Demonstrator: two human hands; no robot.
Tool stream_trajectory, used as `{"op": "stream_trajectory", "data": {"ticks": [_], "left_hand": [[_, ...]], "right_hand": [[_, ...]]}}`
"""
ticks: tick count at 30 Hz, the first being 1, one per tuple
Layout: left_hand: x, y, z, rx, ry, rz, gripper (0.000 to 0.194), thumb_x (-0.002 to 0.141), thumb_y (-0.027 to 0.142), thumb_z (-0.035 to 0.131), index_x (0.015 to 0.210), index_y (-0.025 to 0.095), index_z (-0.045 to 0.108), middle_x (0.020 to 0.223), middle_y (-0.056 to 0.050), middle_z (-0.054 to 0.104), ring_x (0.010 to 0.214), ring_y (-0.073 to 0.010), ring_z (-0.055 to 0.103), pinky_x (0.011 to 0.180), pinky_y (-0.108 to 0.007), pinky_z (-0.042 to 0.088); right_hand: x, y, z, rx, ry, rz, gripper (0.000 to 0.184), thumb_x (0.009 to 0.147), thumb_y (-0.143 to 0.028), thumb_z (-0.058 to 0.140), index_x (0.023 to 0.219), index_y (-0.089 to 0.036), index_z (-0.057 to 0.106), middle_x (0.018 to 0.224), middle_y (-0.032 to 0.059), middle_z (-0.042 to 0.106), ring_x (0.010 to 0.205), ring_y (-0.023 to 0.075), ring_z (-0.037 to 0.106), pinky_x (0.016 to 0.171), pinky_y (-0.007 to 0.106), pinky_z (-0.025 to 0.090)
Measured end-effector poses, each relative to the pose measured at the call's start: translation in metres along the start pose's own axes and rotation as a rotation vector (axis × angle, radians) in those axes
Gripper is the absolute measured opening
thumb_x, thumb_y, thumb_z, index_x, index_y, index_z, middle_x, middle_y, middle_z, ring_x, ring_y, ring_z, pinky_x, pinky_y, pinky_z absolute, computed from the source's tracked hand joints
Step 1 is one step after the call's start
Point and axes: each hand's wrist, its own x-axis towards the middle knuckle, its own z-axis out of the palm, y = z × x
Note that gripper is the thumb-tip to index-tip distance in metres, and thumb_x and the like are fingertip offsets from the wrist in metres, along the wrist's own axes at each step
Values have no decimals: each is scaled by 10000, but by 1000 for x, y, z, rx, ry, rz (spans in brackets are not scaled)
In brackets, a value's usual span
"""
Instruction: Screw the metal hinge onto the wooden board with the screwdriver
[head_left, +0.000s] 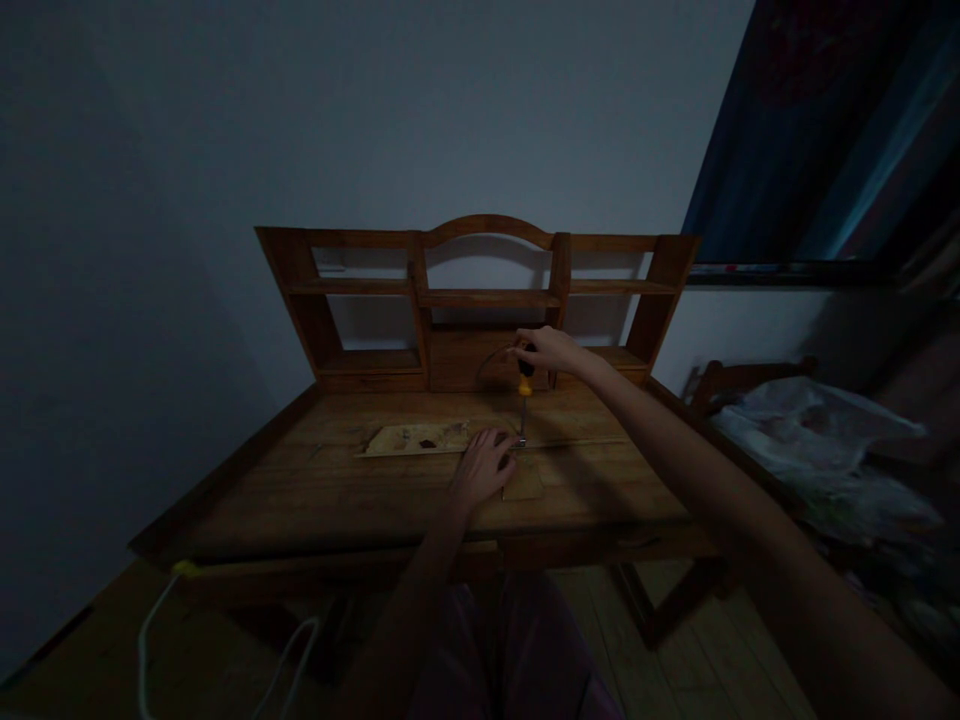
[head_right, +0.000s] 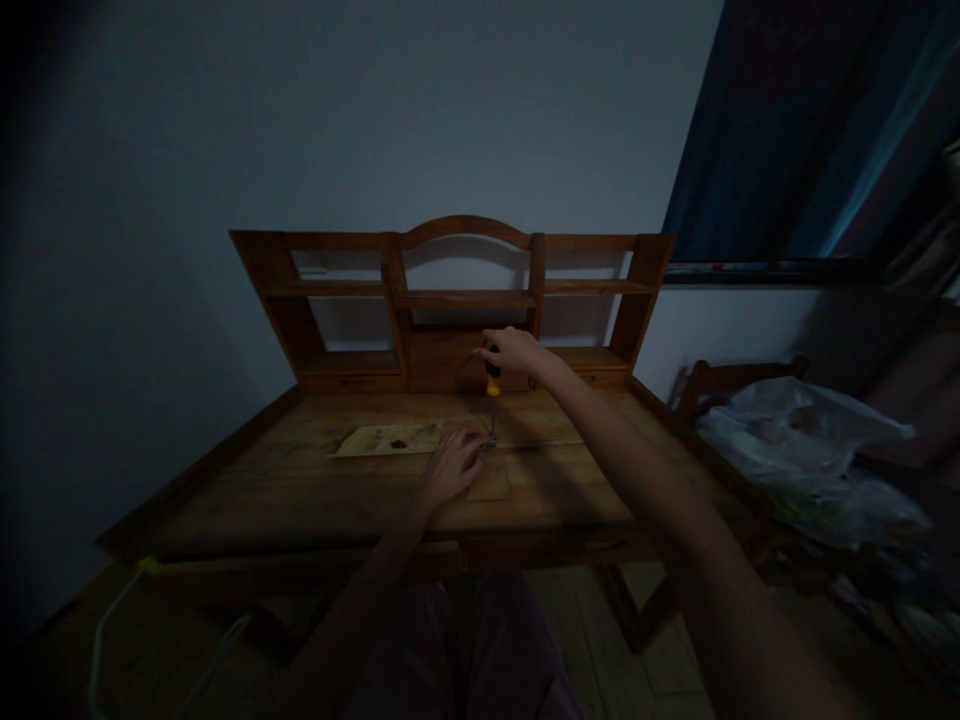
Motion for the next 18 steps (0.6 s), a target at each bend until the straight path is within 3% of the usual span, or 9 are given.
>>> {"op": "stream_trajectory", "data": {"ticks": [3, 8, 14, 18], "left_hand": [[0, 0, -1, -3, -1, -3, 370, 904, 239, 515, 1266, 286, 575, 1210, -69, 539, 1174, -244, 494, 1063, -436, 386], [1, 1, -1, 1, -2, -10, 361, 904, 238, 517, 1254, 292, 582, 1196, -65, 547, 1165, -242, 499, 1067, -441, 379], [1, 2, -2, 11, -2, -12, 378, 900, 228, 521, 1269, 292, 571, 1199, -67, 549, 1161, -244, 499, 1060, -448, 384], [1, 1, -1, 19, 4, -8, 383, 901, 240, 527, 1278, 293, 573, 1205, -66, 543, 1175, -244, 486, 1081, -452, 364]], "right_hand": [[-2, 0, 0, -7, -4, 21, 467, 926, -548, 495, 1180, -180, 627, 949, 120, 718, 898, 264, 666, 777, 325, 467], [0, 2, 3, 184, -13, -65, 297, 899, -320, 538, 1150, -190, 628, 1048, 65, 708, 904, 193, 656, 813, 267, 447], [-2, 2, 4, 79, 12, -29, 365, 917, -468, 534, 1126, -181, 620, 902, 70, 706, 819, 209, 655, 735, 273, 441], [-1, 2, 1, 205, -34, -29, 319, 921, -317, 517, 1200, -191, 607, 979, 48, 707, 832, 171, 645, 761, 248, 442]]}}
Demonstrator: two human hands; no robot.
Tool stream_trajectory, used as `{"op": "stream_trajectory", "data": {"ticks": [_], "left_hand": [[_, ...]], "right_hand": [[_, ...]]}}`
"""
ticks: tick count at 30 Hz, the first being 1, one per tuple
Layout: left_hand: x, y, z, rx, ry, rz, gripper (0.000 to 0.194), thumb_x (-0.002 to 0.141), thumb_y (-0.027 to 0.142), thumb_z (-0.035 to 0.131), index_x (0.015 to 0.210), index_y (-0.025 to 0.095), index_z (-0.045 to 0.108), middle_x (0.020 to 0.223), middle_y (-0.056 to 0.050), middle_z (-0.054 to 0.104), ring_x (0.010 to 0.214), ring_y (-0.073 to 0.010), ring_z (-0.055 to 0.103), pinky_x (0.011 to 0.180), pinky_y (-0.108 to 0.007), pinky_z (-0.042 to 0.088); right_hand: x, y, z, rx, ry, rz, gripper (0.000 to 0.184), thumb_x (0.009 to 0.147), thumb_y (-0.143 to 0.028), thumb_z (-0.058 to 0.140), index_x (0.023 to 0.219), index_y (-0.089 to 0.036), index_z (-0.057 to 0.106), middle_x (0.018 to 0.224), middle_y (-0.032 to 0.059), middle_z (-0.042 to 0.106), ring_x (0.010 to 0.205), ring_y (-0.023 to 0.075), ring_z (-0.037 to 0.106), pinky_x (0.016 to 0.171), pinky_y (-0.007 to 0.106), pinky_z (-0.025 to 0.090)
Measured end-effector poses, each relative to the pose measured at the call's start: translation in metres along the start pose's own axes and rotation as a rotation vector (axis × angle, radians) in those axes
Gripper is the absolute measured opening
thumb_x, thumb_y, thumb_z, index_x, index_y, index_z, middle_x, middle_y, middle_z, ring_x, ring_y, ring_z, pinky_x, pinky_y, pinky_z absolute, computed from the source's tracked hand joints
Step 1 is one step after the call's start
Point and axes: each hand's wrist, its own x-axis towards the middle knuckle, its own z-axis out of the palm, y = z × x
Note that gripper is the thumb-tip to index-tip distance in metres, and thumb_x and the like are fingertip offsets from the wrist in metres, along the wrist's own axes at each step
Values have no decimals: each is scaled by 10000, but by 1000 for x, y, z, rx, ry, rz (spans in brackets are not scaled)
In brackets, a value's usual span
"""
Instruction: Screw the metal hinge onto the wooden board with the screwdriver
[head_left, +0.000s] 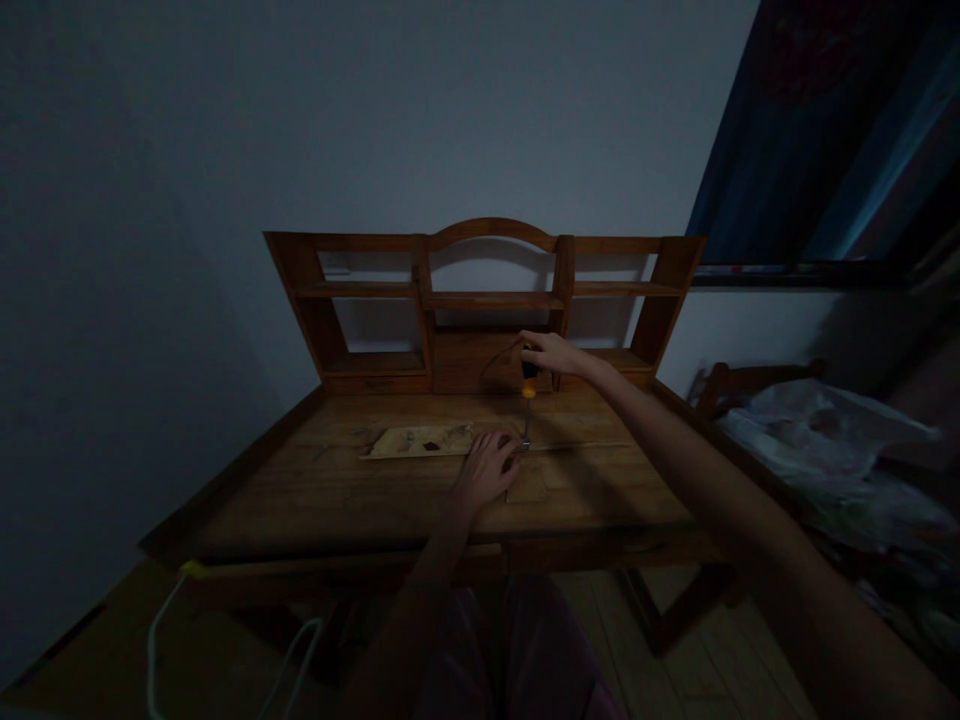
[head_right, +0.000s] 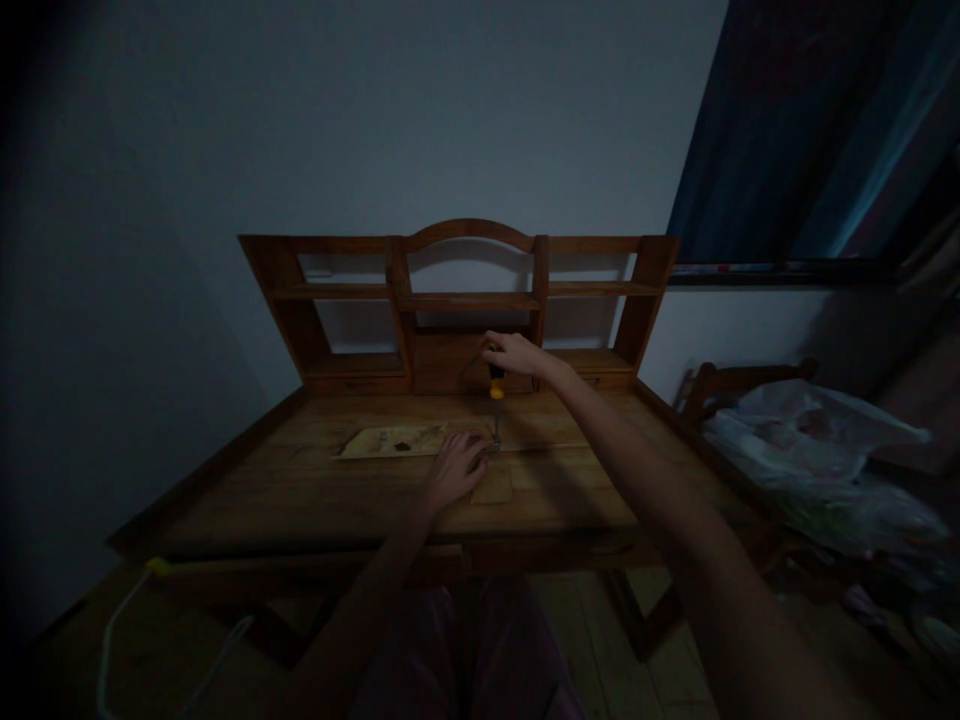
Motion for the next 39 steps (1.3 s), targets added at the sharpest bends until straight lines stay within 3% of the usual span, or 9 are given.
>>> {"op": "stream_trajectory", "data": {"ticks": [3, 9, 16, 23, 29, 35, 39], "left_hand": [[0, 0, 0, -6, 5, -5, 375, 901, 242, 532, 1268, 293, 583, 1183, -64, 551, 1159, -239, 489, 1091, -449, 354], [0, 3, -4, -10, 6, 5, 361, 910, 240, 511, 1260, 287, 584, 1183, -66, 550, 1164, -240, 490, 1094, -443, 350], [0, 1, -1, 10, 4, -6, 365, 897, 248, 536, 1257, 289, 583, 1185, -65, 549, 1159, -246, 490, 1095, -454, 342], [0, 1, -2, 3, -12, -11, 376, 896, 239, 528, 1262, 305, 583, 1194, -63, 550, 1163, -254, 493, 1087, -467, 351], [0, 0, -2, 0, 5, -7, 353, 906, 247, 523, 1250, 292, 589, 1193, -62, 548, 1164, -240, 487, 1098, -452, 347], [0, 0, -2, 4, -7, -9, 358, 902, 259, 527, 1253, 294, 588, 1175, -66, 553, 1160, -248, 491, 1096, -462, 345], [0, 0, -2, -7, 0, -2, 368, 904, 250, 520, 1263, 295, 582, 1200, -65, 546, 1173, -246, 485, 1090, -454, 352]], "right_hand": [[0, 1, 0, 34, 29, -33, 326, 895, -288, 555, 1193, -174, 622, 1005, 50, 701, 836, 163, 639, 764, 242, 441], [-7, 5, 7, -38, 115, -42, 411, 923, -552, 516, 1073, -189, 640, 906, 52, 698, 838, 189, 649, 744, 259, 437], [-6, 7, 5, 63, 93, -35, 366, 882, -316, 567, 1224, -191, 607, 1071, 49, 695, 907, 175, 638, 827, 263, 444], [-11, 5, 11, 94, 150, -35, 413, 873, -560, 562, 1050, -193, 623, 853, 18, 670, 776, 170, 610, 724, 260, 433], [-9, 7, 19, 383, 48, 78, 332, 854, -418, 555, 1103, -198, 565, 965, 12, 659, 737, 141, 590, 625, 233, 441], [-14, 9, 21, 227, 219, -7, 410, 819, -572, 615, 979, -196, 580, 855, 0, 639, 748, 151, 572, 699, 255, 433], [-19, 8, 20, 301, 147, 46, 364, 870, -540, 553, 1008, -205, 585, 867, 3, 650, 731, 152, 582, 697, 263, 451]]}}
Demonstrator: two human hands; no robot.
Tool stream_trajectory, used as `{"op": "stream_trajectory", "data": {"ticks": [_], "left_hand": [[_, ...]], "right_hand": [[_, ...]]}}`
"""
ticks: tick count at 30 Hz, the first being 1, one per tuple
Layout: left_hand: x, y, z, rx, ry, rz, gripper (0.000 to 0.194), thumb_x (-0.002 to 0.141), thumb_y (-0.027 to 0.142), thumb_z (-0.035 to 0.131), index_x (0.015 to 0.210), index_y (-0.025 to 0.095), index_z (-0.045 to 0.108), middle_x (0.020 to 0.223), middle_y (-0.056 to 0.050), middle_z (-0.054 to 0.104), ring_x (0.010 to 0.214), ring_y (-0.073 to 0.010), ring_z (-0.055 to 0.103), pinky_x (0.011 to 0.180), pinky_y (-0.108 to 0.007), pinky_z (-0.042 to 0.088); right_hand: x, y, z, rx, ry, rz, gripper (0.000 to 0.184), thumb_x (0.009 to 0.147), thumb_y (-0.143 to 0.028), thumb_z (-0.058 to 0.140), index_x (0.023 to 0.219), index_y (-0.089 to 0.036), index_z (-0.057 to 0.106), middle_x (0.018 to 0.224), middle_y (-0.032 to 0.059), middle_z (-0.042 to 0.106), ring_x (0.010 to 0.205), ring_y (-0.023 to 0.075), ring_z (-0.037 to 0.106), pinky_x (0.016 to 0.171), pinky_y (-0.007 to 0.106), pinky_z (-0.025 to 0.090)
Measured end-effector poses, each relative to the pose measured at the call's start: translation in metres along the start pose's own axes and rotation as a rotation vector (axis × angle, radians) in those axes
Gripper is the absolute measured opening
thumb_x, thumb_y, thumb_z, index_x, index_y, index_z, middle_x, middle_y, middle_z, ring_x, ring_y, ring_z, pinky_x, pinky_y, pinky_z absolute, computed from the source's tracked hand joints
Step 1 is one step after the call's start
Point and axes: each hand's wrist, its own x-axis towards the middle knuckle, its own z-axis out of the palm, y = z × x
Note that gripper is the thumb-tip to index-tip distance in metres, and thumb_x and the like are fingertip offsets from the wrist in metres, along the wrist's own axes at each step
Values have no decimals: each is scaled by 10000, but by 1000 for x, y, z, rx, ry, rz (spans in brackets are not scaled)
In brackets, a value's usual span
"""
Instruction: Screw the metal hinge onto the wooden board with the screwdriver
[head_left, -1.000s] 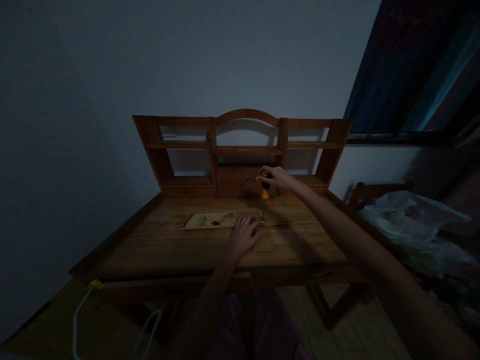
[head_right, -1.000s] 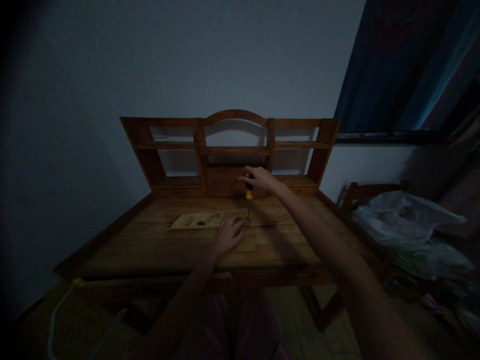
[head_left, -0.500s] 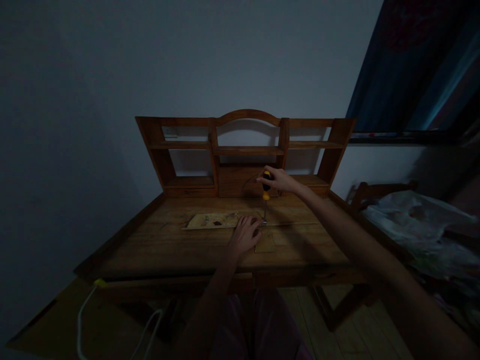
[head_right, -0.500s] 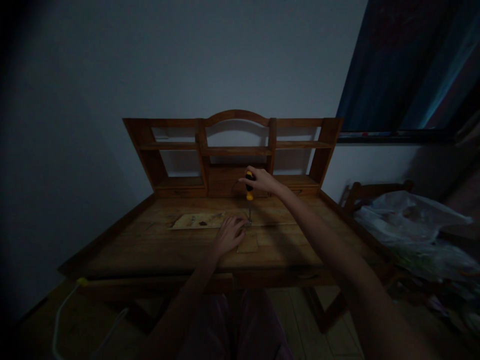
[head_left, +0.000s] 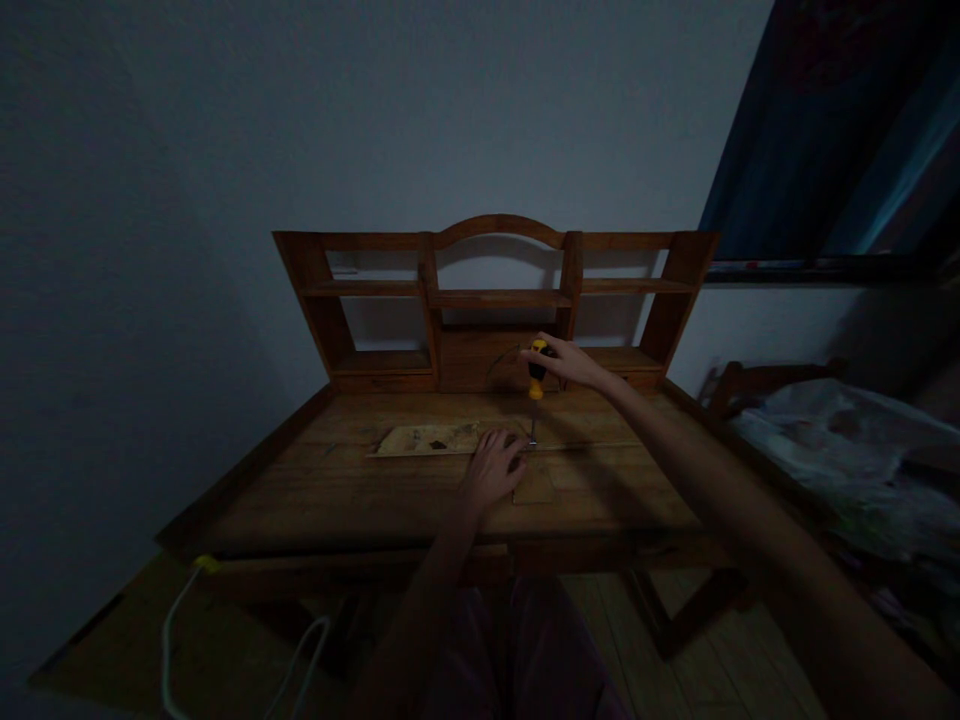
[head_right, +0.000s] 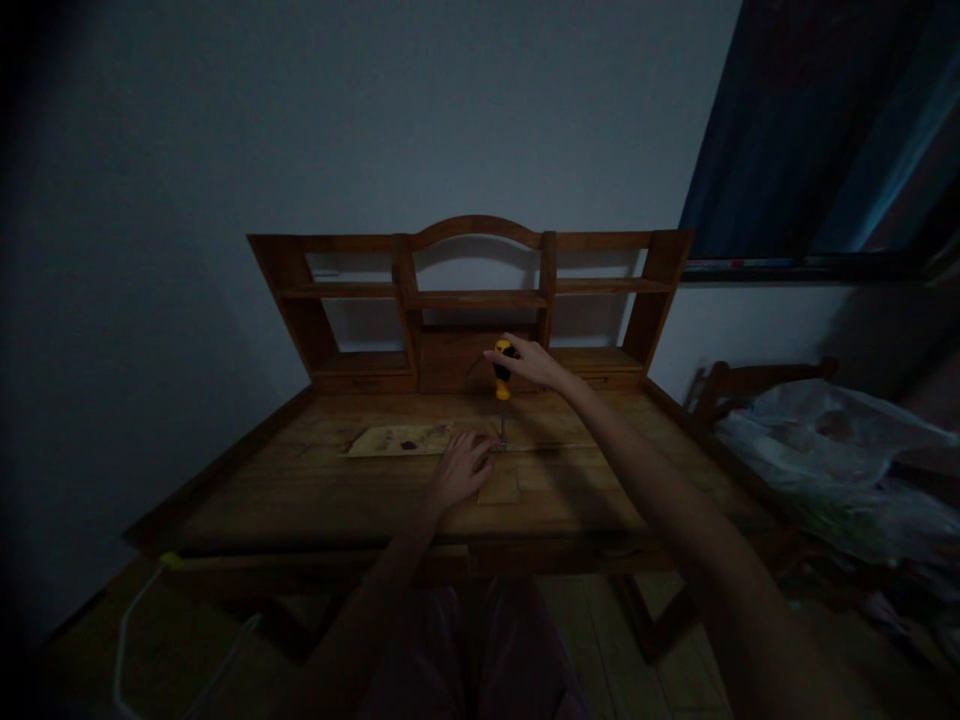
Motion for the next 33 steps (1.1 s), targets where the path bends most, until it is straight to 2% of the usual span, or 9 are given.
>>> {"op": "stream_trajectory", "data": {"ticks": [3, 5, 12, 17, 20, 22, 25, 28, 33], "left_hand": [[0, 0, 0, -1, 0, -2, 372, 897, 245, 530, 1263, 287, 582, 1200, -69, 546, 1168, -245, 485, 1085, -444, 360], [0, 0, 0, 0, 0, -4, 369, 897, 241, 529, 1259, 289, 582, 1200, -67, 546, 1167, -243, 486, 1083, -439, 363], [0, -1, 2, 9, -7, -18, 374, 894, 247, 527, 1262, 286, 578, 1212, -73, 541, 1179, -254, 481, 1087, -464, 353], [0, 0, 1, -3, -10, -13, 385, 886, 236, 537, 1265, 285, 578, 1208, -71, 544, 1179, -251, 479, 1098, -450, 346], [0, 1, 0, -6, -7, -20, 390, 891, 225, 529, 1274, 283, 575, 1201, -68, 545, 1176, -245, 479, 1101, -441, 344], [0, 1, 1, -1, -17, -26, 400, 890, 230, 534, 1284, 292, 571, 1202, -65, 543, 1175, -247, 479, 1095, -442, 350], [1, -1, 2, 7, -34, -37, 408, 884, 244, 545, 1288, 298, 572, 1208, -66, 537, 1171, -253, 481, 1080, -446, 360], [1, -2, 3, 8, -27, -37, 408, 884, 246, 543, 1289, 288, 573, 1212, -71, 534, 1176, -254, 478, 1084, -444, 355], [0, -1, 2, 16, -32, -34, 409, 882, 249, 548, 1288, 292, 570, 1229, -73, 531, 1180, -260, 477, 1076, -448, 360]], "right_hand": [[0, 4, 2, 161, -68, 55, 348, 855, -470, 568, 1076, -202, 586, 986, 31, 667, 794, 167, 612, 688, 270, 488], [0, 8, 4, 250, -65, 44, 395, 830, -471, 599, 1116, -199, 576, 1039, 45, 662, 821, 173, 622, 665, 269, 505], [-5, 5, 12, 223, 22, 14, 460, 792, -602, 624, 1011, -198, 622, 913, 29, 650, 757, 165, 606, 614, 261, 497], [-8, 1, 8, 416, -77, 85, 398, 840, -500, 560, 1088, -194, 617, 939, 34, 651, 752, 157, 597, 601, 248, 496], [-8, 3, 4, 502, -82, 94, 376, 808, -420, 590, 1111, -196, 584, 942, 28, 652, 696, 139, 582, 573, 237, 490], [-8, 6, 4, 497, -75, 90, 401, 784, -440, 636, 1096, -195, 578, 900, 24, 654, 656, 139, 580, 544, 239, 483], [-6, 11, 7, 411, 4, 9, 473, 763, -512, 683, 1114, -210, 593, 969, 35, 669, 770, 175, 629, 627, 271, 520], [-5, 12, 8, 188, 125, -117, 501, 793, -541, 670, 1184, -237, 596, 1089, 38, 664, 942, 210, 637, 794, 321, 523], [-9, 0, -2, -289, 67, -148, 541, 902, -535, 544, 1320, -193, 525, 1094, 109, 684, 975, 277, 651, 854, 398, 495]]}}
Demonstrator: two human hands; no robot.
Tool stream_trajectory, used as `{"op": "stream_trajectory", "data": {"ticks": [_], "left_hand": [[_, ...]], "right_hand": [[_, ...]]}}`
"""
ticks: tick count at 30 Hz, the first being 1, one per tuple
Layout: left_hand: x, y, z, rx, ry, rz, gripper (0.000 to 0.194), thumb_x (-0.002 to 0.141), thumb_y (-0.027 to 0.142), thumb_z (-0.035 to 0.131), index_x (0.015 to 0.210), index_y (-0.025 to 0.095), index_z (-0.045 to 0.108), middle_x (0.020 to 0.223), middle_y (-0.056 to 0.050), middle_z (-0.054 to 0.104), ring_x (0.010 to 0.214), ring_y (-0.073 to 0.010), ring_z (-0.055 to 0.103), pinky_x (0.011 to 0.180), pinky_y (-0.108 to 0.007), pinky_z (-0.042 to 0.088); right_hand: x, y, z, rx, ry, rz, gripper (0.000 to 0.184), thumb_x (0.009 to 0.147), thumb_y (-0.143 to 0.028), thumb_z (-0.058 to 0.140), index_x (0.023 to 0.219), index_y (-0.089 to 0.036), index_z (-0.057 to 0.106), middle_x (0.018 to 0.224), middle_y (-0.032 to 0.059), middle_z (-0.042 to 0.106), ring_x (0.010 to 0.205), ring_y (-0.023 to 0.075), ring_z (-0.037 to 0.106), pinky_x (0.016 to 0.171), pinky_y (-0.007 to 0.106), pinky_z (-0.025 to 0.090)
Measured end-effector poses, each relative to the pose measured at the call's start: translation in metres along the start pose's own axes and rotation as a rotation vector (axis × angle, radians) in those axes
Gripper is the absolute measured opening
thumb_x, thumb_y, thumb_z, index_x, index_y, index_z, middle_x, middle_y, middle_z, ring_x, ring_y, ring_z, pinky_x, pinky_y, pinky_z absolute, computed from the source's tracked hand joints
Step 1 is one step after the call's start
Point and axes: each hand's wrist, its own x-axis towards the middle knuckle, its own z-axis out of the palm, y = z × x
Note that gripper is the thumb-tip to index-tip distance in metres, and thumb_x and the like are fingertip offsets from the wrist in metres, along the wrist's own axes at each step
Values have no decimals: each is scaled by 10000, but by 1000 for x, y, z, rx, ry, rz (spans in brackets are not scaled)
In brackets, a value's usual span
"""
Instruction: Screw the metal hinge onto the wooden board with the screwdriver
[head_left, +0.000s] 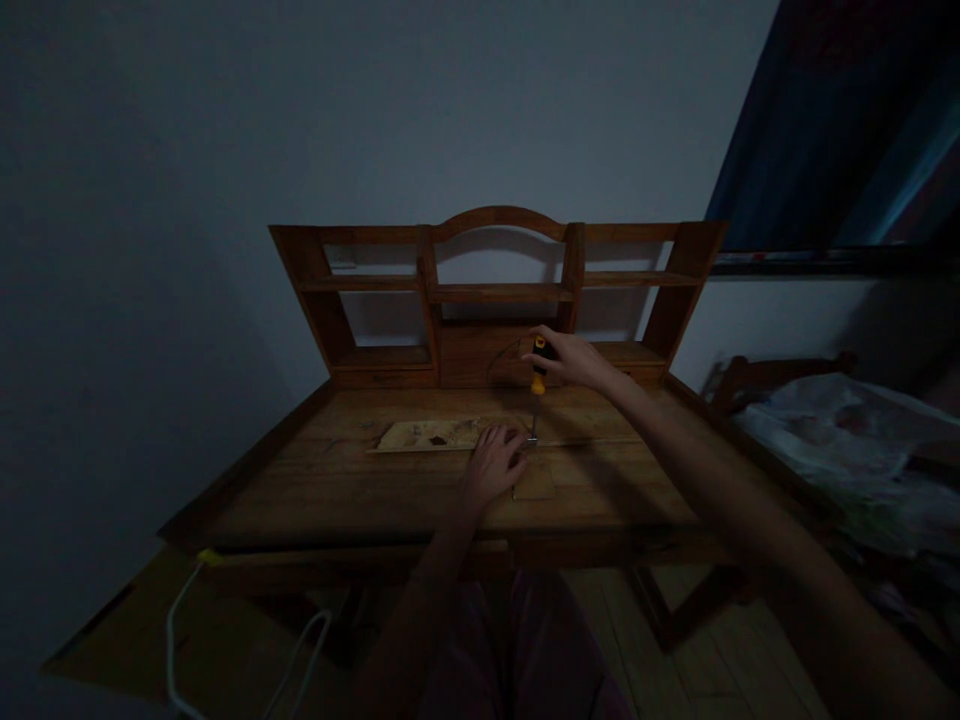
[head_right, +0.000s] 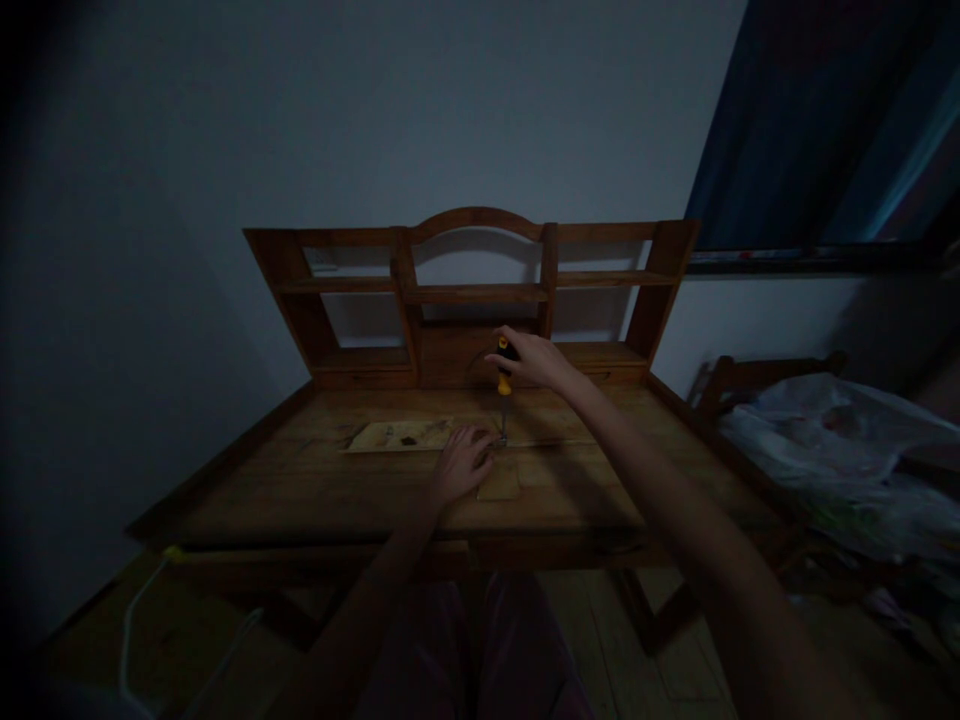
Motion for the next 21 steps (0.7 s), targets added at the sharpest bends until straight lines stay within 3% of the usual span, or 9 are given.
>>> {"op": "stream_trajectory", "data": {"ticks": [3, 6, 11, 14, 17, 21], "left_hand": [[0, 1, 0, 3, 6, 1, 402, 880, 243, 550, 1278, 293, 573, 1222, -69, 532, 1178, -258, 479, 1080, -448, 356], [0, 0, 0, 8, 7, 3, 396, 887, 248, 541, 1279, 293, 572, 1208, -69, 536, 1167, -257, 484, 1070, -448, 364], [0, 0, 1, 10, 9, 4, 386, 895, 262, 535, 1279, 285, 573, 1196, -75, 537, 1154, -255, 490, 1054, -448, 377], [0, 0, 1, 14, 19, 14, 386, 898, 256, 531, 1281, 277, 572, 1202, -79, 535, 1163, -252, 486, 1066, -443, 369], [0, 0, 1, 20, 21, 16, 382, 899, 261, 533, 1279, 277, 573, 1198, -76, 537, 1159, -249, 488, 1072, -439, 367], [0, -1, 2, 33, 9, 11, 378, 895, 263, 537, 1270, 286, 576, 1191, -73, 539, 1158, -254, 490, 1064, -448, 373]], "right_hand": [[3, -3, -9, -45, -46, -26, 521, 946, -401, 484, 1399, -146, 459, 1285, 148, 617, 1141, 279, 599, 954, 396, 457], [7, -3, -13, -18, -57, -43, 469, 926, -309, 511, 1350, -108, 511, 1270, 147, 630, 1117, 247, 610, 954, 349, 452], [5, -9, -16, -147, -78, -31, 426, 947, -532, 489, 1140, -170, 602, 1016, 104, 700, 917, 235, 650, 788, 312, 461], [3, -13, -18, -248, -110, 11, 472, 955, -589, 420, 1137, -185, 585, 949, 99, 700, 858, 244, 654, 728, 310, 446], [5, -12, -18, -237, -152, -1, 436, 958, -447, 455, 1304, -186, 507, 1128, 112, 681, 993, 252, 645, 813, 326, 453], [12, -9, -14, -215, -179, -45, 531, 920, -302, 492, 1414, -126, 409, 1344, 149, 570, 1180, 249, 571, 947, 331, 425]]}}
